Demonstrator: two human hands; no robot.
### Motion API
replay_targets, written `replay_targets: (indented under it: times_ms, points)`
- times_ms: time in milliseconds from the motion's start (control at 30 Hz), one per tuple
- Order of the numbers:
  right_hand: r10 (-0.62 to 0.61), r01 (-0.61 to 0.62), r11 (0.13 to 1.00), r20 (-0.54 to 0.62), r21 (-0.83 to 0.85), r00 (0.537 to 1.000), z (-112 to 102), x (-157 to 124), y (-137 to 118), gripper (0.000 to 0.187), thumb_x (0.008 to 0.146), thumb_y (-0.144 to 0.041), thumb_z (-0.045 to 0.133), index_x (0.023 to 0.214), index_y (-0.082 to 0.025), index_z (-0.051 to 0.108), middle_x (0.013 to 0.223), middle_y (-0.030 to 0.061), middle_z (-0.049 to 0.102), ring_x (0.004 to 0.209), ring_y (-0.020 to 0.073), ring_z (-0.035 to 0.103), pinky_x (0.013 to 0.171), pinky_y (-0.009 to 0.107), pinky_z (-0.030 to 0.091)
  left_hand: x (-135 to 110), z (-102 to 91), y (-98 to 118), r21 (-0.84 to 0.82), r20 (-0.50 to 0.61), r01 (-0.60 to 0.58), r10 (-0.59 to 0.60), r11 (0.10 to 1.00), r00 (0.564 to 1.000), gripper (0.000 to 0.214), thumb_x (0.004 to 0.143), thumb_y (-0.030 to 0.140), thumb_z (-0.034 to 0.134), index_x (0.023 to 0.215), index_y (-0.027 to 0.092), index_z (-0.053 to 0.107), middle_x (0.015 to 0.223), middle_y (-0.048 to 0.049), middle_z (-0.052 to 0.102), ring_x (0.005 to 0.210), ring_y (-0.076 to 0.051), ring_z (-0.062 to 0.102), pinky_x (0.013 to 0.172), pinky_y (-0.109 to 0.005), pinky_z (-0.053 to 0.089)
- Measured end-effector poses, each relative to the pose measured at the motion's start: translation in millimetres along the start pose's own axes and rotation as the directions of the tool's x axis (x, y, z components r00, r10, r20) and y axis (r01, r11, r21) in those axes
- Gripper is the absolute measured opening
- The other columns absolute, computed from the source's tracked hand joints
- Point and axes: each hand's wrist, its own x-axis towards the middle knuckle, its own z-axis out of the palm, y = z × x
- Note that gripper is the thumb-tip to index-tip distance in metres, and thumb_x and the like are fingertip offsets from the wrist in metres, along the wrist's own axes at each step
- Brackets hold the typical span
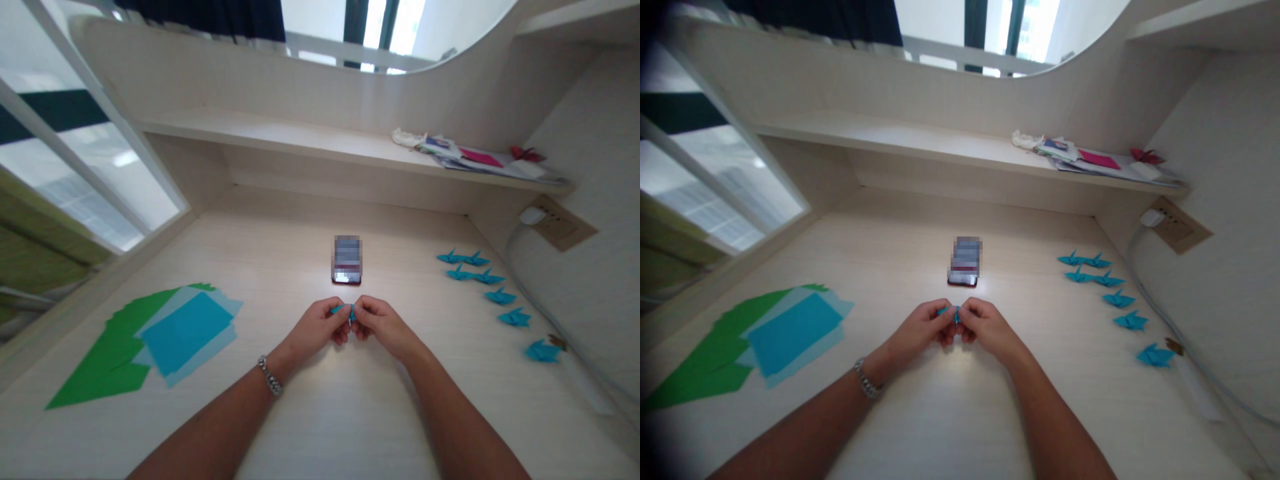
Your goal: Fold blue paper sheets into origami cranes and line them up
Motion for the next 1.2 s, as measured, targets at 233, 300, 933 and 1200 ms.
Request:
replay_targets:
  times_ms: [233, 300, 933, 1200]
  points:
    - [0.048, -0.060, 0.925, 0.042, 0.374, 0.998, 3.9, -3.7, -5.8, 0.027, 0.079, -0.038, 0.065, 0.072, -0.017, 0.051, 0.059, -0.0021, 0.055, 0.047, 0.0077, 0.046, 0.043, 0.019, 0.031, -2.7, 4.6, 7.2, -0.343, 0.013, 0.023, -0.020, 0.939, 1.000, 0.030, 0.083, 0.041, 0.060, 0.073, 0.014, 0.053, 0.064, -0.0013, 0.057, 0.054, -0.010, 0.051, 0.052, -0.022, 0.039]
    - [0.055, -0.076, 0.896, 0.060, 0.438, 0.997, 4.6, -4.5, -7.5, 0.026, 0.078, -0.037, 0.066, 0.073, -0.017, 0.051, 0.059, -0.0021, 0.055, 0.047, 0.0079, 0.047, 0.042, 0.019, 0.031, -4.6, 7.4, 9.6, -0.432, 0.024, 0.033, -0.025, 0.901, 0.999, 0.029, 0.083, 0.040, 0.060, 0.073, 0.015, 0.052, 0.066, -0.0021, 0.058, 0.056, -0.010, 0.052, 0.053, -0.022, 0.039]
    - [0.026, -0.014, 0.927, -0.027, 0.375, 0.999, 4.2, -4.4, -8.1, 0.030, 0.077, -0.043, 0.066, 0.070, -0.017, 0.053, 0.055, -0.0014, 0.055, 0.046, 0.0093, 0.047, 0.044, 0.021, 0.034, -5.0, 8.4, 12.3, -0.342, -0.065, -0.086, 0.068, 0.936, 0.996, 0.032, 0.082, 0.043, 0.061, 0.068, 0.016, 0.050, 0.060, 0.0012, 0.052, 0.054, -0.010, 0.047, 0.053, -0.024, 0.037]
    - [0.010, -0.006, 0.995, -0.046, 0.095, 0.999, -2.4, -3.0, -3.4, 0.032, 0.077, -0.045, 0.065, 0.070, -0.016, 0.054, 0.055, -0.0019, 0.055, 0.046, 0.0088, 0.047, 0.046, 0.021, 0.036, -1.3, 3.0, 12.2, 0.017, -0.091, -0.093, 0.095, 0.995, 0.991, 0.035, 0.085, 0.043, 0.054, 0.063, 0.015, 0.055, 0.055, 0.0008, 0.053, 0.051, -0.011, 0.046, 0.051, -0.024, 0.035]
